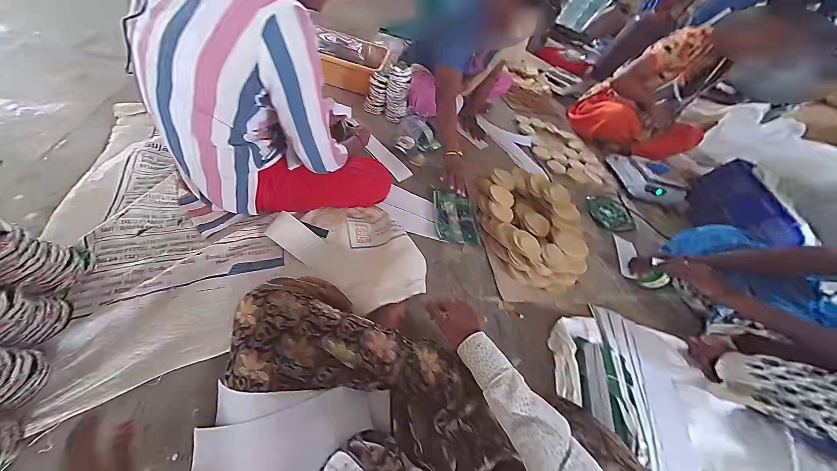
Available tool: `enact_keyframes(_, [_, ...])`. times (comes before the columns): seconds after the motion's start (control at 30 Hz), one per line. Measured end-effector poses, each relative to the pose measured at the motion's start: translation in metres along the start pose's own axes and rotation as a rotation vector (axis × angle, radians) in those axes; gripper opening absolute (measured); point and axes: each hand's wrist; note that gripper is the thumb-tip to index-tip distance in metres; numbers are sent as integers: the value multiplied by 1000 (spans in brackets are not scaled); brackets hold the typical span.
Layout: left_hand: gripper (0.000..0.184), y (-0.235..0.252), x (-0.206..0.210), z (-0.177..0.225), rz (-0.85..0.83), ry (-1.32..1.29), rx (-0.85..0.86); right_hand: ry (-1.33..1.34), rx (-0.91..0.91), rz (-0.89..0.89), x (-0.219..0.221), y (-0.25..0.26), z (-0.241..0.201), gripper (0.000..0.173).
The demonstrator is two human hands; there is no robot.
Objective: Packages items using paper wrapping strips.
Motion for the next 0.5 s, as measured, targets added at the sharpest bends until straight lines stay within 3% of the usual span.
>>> enact_keyframes(0.07, [84, -19, 23, 62, -124, -67, 448, -24, 49, -217, 17, -3, 36, 69])
enact_keyframes(0.17, [86, -51, 50, 147, -455, 133, 829, 160, -42, -512, 56, -24, 69, 52])
enact_keyframes(0.27, [62, -65, 72, 188, -774, 444, 910, 148, -136, -579, 60, -19, 78, 63])
enact_keyframes(0.33, [37, -58, 82, 200, -833, 373, 881, 189, -133, -577, 57, -14, 80, 67])
enact_keyframes(0.4, [24, -54, 83, 210, -806, 286, 881, 256, -118, -519, 56, -15, 83, 67])
enact_keyframes(0.5, [27, -56, 81, 232, -654, 222, 963, 395, -135, -258, 54, -15, 94, 63])
Point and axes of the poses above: each hand's wrist, its own y-axis towards the middle knuckle, its own x-axis out of the palm, z = x × y, and after that the axes turned 13 degrees about y, right-handed
